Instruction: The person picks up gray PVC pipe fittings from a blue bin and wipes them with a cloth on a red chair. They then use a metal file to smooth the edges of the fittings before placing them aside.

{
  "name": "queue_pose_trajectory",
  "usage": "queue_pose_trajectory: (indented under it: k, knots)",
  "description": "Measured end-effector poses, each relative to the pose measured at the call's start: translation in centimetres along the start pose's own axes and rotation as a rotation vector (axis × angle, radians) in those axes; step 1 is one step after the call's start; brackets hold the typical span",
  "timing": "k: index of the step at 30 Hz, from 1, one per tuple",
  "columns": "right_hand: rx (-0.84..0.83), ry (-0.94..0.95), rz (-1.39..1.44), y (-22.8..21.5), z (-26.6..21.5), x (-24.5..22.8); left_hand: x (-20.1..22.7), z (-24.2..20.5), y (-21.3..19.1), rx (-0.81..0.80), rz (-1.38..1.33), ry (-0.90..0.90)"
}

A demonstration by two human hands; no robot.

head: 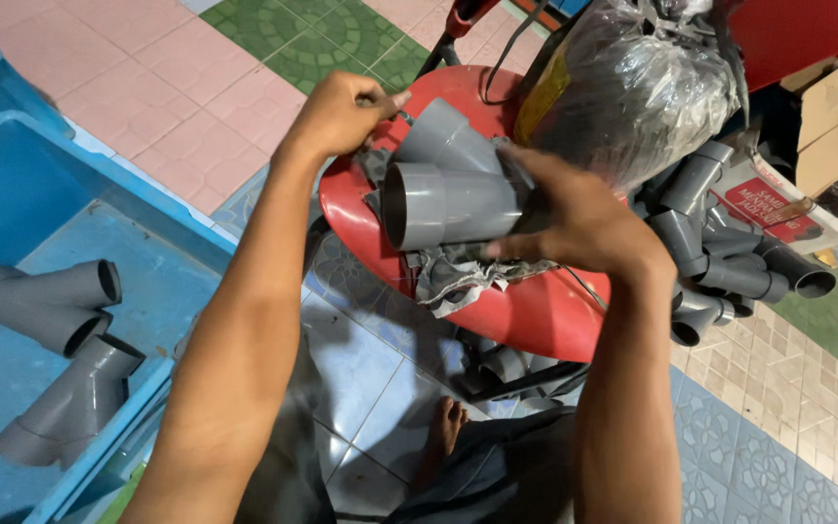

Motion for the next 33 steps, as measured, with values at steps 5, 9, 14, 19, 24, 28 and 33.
queue_pose_trajectory:
  k: [5, 9, 14, 19, 24, 28, 33]
  knots:
    - [-0.073, 0.067, -0.236, 0.9, 2.6, -0.4, -1.7, 1.3, 0.9, -0.029, 0.157, 0.106]
    - [-0.066, 0.100, -0.191, 0.2, 1.0, 0.0, -3.1, 2.3, 1.3, -0.017, 0.271, 0.119]
    - [-0.121, 0.394, -0.103, -1.4, -3.1, 2.4, -2.7, 1.2, 1.2, -0.045, 0.373, 0.044]
    - [-0.200, 0.696, 0.045, -2.0, -5.4, 3.0, -2.6, 1.3, 2.3, 0.005, 0.570, 0.119]
    - [0.063, 0.259, 0.092, 0.0, -3.6, 5.7, -2.0, 0.9, 4.3, 0.041, 0.715, 0.127]
    - [0.128, 0.290, 0.086, 0.1, -2.0, 5.2, 2.7, -2.0, 8.2, -0.084, 0.476, 0.489]
    - [0.045, 0.381, 0.117, 0.0, -0.2, 6.5, 0.6, -0.9, 10.7, -0.435, 0.471, 0.516]
Point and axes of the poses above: each hand's wrist, its own z-axis towards the middle knuckle, its own y-axis out of the palm, x = y × z, the point moved 1 cm from there along z, towards the middle knuckle, and after that the axes turned 11 degrees about -z, right-handed, at the moved point
